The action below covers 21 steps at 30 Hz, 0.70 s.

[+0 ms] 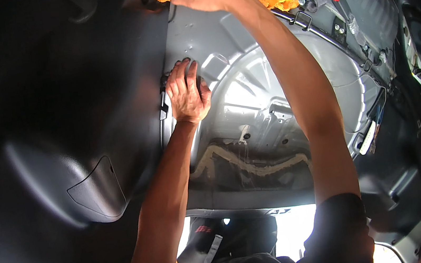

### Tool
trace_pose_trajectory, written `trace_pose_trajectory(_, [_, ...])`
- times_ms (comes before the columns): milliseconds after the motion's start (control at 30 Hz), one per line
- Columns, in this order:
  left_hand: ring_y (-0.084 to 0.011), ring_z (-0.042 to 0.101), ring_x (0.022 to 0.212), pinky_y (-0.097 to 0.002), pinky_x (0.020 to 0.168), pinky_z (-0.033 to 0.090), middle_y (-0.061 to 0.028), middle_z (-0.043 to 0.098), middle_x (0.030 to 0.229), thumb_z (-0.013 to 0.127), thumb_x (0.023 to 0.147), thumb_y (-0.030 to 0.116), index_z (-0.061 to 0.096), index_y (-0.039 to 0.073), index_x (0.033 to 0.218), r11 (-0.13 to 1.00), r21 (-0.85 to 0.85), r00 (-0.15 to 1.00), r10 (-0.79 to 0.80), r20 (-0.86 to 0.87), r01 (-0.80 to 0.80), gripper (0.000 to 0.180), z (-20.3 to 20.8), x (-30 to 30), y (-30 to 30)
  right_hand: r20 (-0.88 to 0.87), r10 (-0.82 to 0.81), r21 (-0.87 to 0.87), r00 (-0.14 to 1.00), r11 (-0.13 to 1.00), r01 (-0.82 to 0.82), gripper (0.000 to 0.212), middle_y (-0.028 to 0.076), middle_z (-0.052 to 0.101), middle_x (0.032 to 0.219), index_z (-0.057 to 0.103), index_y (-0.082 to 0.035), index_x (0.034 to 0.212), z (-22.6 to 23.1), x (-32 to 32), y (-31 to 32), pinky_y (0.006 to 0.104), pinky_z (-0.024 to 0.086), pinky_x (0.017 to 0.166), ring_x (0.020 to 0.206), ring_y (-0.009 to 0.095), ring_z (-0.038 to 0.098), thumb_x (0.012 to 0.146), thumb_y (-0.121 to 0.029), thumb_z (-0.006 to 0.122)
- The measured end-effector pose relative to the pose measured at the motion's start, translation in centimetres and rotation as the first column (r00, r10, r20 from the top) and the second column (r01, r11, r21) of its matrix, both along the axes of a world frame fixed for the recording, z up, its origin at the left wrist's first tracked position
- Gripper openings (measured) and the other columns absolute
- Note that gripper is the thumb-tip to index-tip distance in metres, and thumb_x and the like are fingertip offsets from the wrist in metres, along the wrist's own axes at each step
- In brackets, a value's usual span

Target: The person wets an orange microfiber cloth at a wall-mounted faucet and proceeds to wipe the interior surfaces of a car trunk. The person cleans the metal floor, side panels, and the underside of the trunk lid using the damp cloth.

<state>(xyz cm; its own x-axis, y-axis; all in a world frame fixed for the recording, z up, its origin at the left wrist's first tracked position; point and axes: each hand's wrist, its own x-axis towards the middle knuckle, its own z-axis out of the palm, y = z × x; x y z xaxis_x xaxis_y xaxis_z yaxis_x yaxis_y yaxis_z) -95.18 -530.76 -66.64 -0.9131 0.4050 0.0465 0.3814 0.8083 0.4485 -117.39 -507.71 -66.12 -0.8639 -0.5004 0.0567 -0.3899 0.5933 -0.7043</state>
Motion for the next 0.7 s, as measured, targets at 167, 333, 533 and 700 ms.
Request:
trace_pose_trajectory(167, [-0.0365, 0.043, 0.145, -0.0526, 0.119, 0.031, -0.0125, 0.047, 0.155, 0.056, 0.096, 0.027, 0.046, 0.011, 0.152, 1.000, 0.006, 1.000, 0.017, -0.014, -0.017, 0.060, -0.3, 0.5, -0.7, -0.164, 0.051, 0.261, 0.985, 0.965, -0.006, 0.033, 0.013, 0.068, 0.105, 0.078, -0.004, 0.084, 2.7, 2.7, -3.5, 0.0529, 0.036, 0.108, 0.121, 0.031, 0.054, 0.089, -0.034, 0.064])
trace_pose_trajectory(333, [-0.0360, 0.043, 0.145, -0.0524, 0.120, 0.031, -0.0119, 0.046, 0.155, 0.055, 0.096, 0.028, 0.045, 0.012, 0.153, 1.000, -0.013, 1.000, 0.014, -0.022, -0.015, 0.060, -0.2, 0.4, -0.3, -0.037, -0.297, -0.181, 0.954, 0.941, 0.286, 0.027, 0.016, 0.068, 0.113, 0.078, -0.003, 0.092, -1.6, 1.6, -3.6, 0.0545, 0.042, 0.104, 0.119, 0.036, 0.058, 0.091, -0.028, 0.069])
trace_pose_trajectory(533, [-0.0351, 0.043, 0.146, -0.0519, 0.120, 0.031, -0.0122, 0.046, 0.155, 0.056, 0.096, 0.028, 0.046, 0.011, 0.152, 1.000, -0.001, 1.000, 0.000, -0.013, 0.000, 0.059, -0.2, 0.1, 0.0, 0.625, -0.042, -0.772, 0.779, 0.109, 0.626, 0.035, 0.018, 0.067, 0.114, 0.058, 0.002, 0.129, -8.5, -0.7, -3.7, 0.0431, 0.063, 0.074, 0.086, 0.035, 0.072, 0.098, -0.011, 0.067])
trace_pose_trajectory(700, [-0.0348, 0.043, 0.145, -0.0513, 0.120, 0.030, -0.0127, 0.047, 0.154, 0.056, 0.095, 0.027, 0.047, 0.010, 0.152, 1.000, -0.013, 1.000, 0.023, 0.001, -0.023, 0.059, -0.1, 0.9, -0.8, 0.194, -0.578, -0.536, 0.792, 0.614, 0.579, 0.024, 0.014, 0.066, 0.111, 0.062, -0.001, 0.120, -3.6, 1.0, -6.0, 0.0401, 0.060, 0.076, 0.091, 0.030, 0.070, 0.098, -0.009, 0.065])
